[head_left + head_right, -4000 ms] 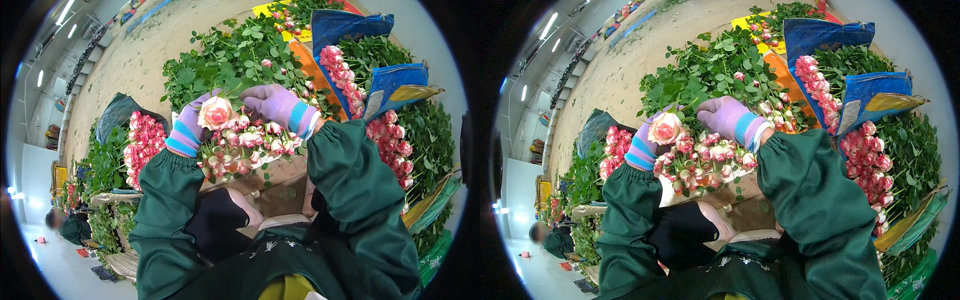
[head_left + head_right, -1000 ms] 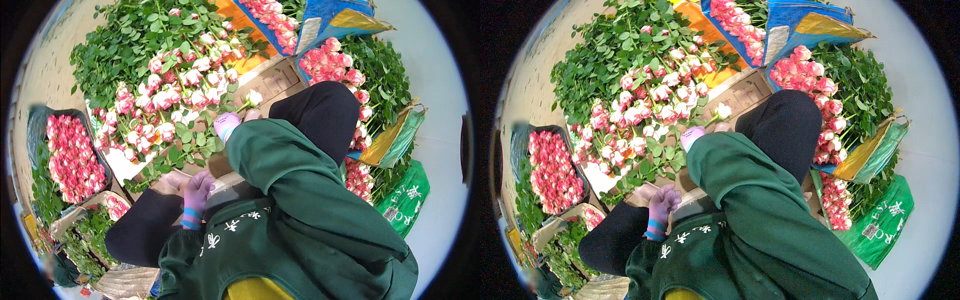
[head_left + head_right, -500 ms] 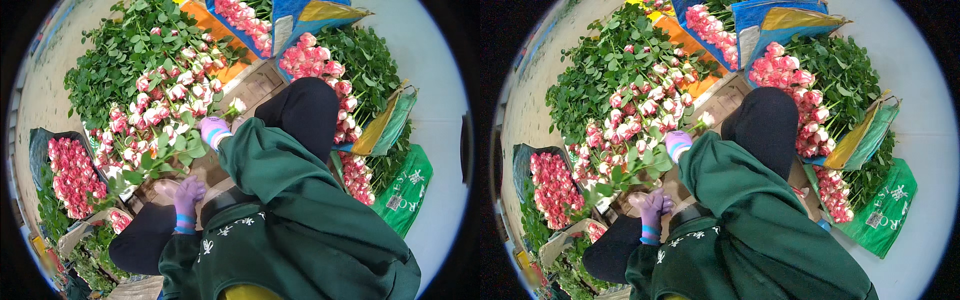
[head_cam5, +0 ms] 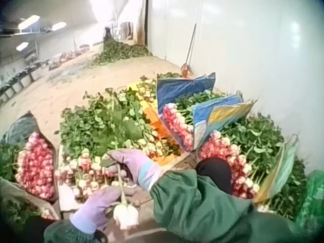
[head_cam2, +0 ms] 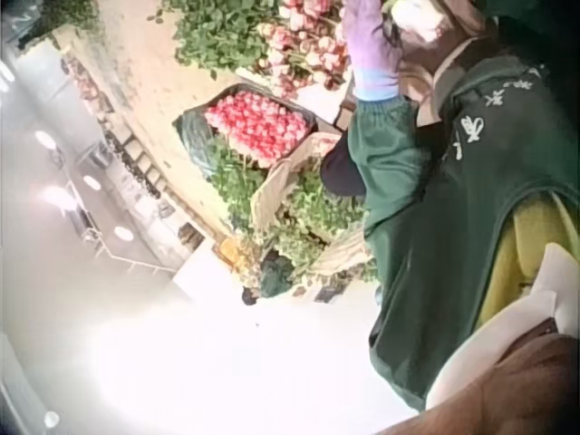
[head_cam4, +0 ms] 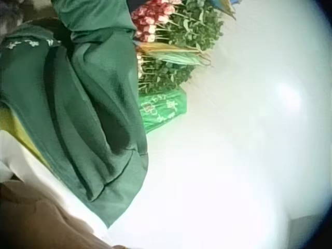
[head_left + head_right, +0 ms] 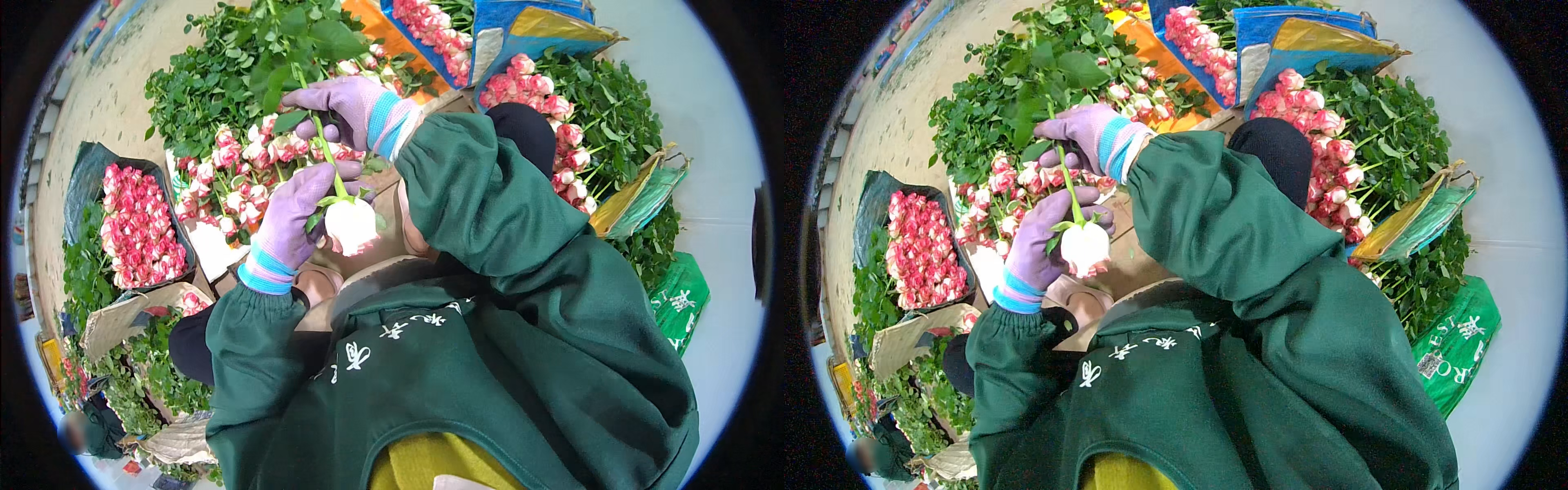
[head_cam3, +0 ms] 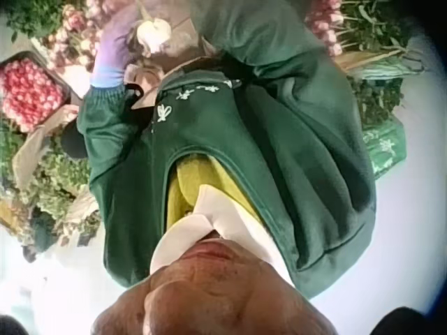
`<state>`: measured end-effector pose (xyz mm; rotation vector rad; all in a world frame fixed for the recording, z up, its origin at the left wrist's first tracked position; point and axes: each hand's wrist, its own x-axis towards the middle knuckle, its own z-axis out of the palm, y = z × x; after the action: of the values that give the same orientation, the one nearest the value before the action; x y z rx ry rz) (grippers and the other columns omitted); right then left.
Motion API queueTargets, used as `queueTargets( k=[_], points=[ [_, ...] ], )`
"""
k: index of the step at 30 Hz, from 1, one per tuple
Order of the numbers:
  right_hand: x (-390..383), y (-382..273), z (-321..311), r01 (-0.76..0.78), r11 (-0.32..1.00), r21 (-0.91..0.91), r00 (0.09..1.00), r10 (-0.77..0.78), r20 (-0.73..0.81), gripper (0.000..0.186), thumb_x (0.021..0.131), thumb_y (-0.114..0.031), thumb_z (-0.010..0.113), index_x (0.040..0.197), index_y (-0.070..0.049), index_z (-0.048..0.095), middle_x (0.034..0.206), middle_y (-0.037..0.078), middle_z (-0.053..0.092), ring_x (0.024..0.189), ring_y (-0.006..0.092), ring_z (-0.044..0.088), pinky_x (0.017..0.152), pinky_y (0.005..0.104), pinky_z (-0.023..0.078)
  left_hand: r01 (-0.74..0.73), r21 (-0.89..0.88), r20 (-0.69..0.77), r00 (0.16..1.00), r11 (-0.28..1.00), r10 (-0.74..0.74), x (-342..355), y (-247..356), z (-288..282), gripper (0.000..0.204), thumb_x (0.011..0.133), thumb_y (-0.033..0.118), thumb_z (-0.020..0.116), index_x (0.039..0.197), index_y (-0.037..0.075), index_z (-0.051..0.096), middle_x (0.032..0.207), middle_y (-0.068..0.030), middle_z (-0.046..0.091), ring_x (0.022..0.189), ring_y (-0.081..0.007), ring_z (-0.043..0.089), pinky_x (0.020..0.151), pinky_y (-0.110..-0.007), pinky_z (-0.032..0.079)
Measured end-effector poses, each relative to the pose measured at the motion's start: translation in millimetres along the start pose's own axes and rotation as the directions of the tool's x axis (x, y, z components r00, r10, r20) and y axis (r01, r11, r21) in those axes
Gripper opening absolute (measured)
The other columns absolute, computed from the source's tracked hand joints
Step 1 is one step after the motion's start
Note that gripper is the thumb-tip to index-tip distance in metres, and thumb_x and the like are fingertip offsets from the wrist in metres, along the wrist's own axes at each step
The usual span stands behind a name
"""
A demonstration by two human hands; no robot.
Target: The person sits on the floor and trims leaves and side buds from pink and white roses by hand. They gather trimmed stems into bundles and place them into a blue bag on the right.
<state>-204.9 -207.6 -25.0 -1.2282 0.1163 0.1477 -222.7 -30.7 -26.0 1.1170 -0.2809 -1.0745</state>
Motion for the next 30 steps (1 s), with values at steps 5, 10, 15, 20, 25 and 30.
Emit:
queueTargets(
  k=[5,10,15,20,25,30],
  points=[
    [-4,-18,-3,-0.17,0.947,0.273,0.976,0.199,-0.083,0.029,0.087,-0.018,0.059,0.111,-0.001,0.059,0.094,0.017,0.064,0.059,0.0136,0.056,0.04,0.019,0.038,0.127,-0.095,0.146,0.983,0.987,-0.112,-4,19,21,0.05,0.094,0.043,0.042,0.122,0.001,0.049,0.093,-0.0147,0.062,0.078,-0.0246,0.062,0.068,-0.033,0.051],
    [-20,-38,-10,-0.071,0.988,0.134,0.997,0.07,0.012,0.036,0.092,-0.026,0.051,0.121,-0.006,0.053,0.093,0.009,0.061,0.068,0.0119,0.056,0.056,0.0241,0.045,-0.011,0.22,0.121,0.993,0.975,-0.016,-11,36,36,0.05,0.094,0.043,0.041,0.12,0.001,0.05,0.091,-0.0127,0.062,0.076,-0.0187,0.063,0.064,-0.028,0.052],
    [-63,-39,-24,0.626,0.213,-0.75,0.751,-0.423,0.507,0.039,0.088,-0.036,0.057,0.099,0.001,0.063,0.087,0.007,0.065,0.077,0.0131,0.061,0.067,0.0261,0.048,-0.061,0.234,0.229,0.973,0.97,0.006,-4,50,48,0.046,0.093,0.038,0.046,0.116,-0.002,0.051,0.09,-0.0112,0.063,0.079,-0.0169,0.063,0.068,-0.027,0.052],
    [-116,-37,17,0.243,0.97,-0.019,0.918,-0.237,-0.318,0.022,0.082,-0.015,0.057,0.094,0.001,0.065,0.083,0.005,0.067,0.073,0.0112,0.061,0.067,0.024,0.049,-0.164,0.174,0.187,0.974,0.971,0.131,4,24,62,0.039,0.096,0.031,0.04,0.119,0.001,0.047,0.108,-0.0151,0.059,0.09,-0.0239,0.062,0.074,-0.033,0.053],
    [-165,-50,-27,0.557,0.804,-0.208,0.654,-0.579,-0.487,0.022,0.088,-0.007,0.047,0.105,0.003,0.056,0.08,0.011,0.065,0.068,0.015,0.062,0.064,0.0268,0.052,-0.001,0.355,0.293,0.95,0.935,-0.111,23,23,101,0.052,0.094,0.042,0.038,0.128,0.004,0.043,0.104,-0.009,0.06,0.079,-0.0172,0.059,0.063,-0.025,0.046],
    [-325,-66,-113,0.413,0.601,-0.684,0.075,-0.771,-0.632,0.029,0.092,-0.015,0.048,0.117,-0.002,0.053,0.085,0.015,0.066,0.068,0.0184,0.065,0.065,0.0289,0.053,-0.112,0.465,0.273,0.962,0.878,-0.023,24,66,67,0.049,0.093,0.029,0.043,0.136,0.007,0.036,0.114,-0.0087,0.057,0.083,-0.0109,0.057,0.068,-0.02,0.047]
  ],
)
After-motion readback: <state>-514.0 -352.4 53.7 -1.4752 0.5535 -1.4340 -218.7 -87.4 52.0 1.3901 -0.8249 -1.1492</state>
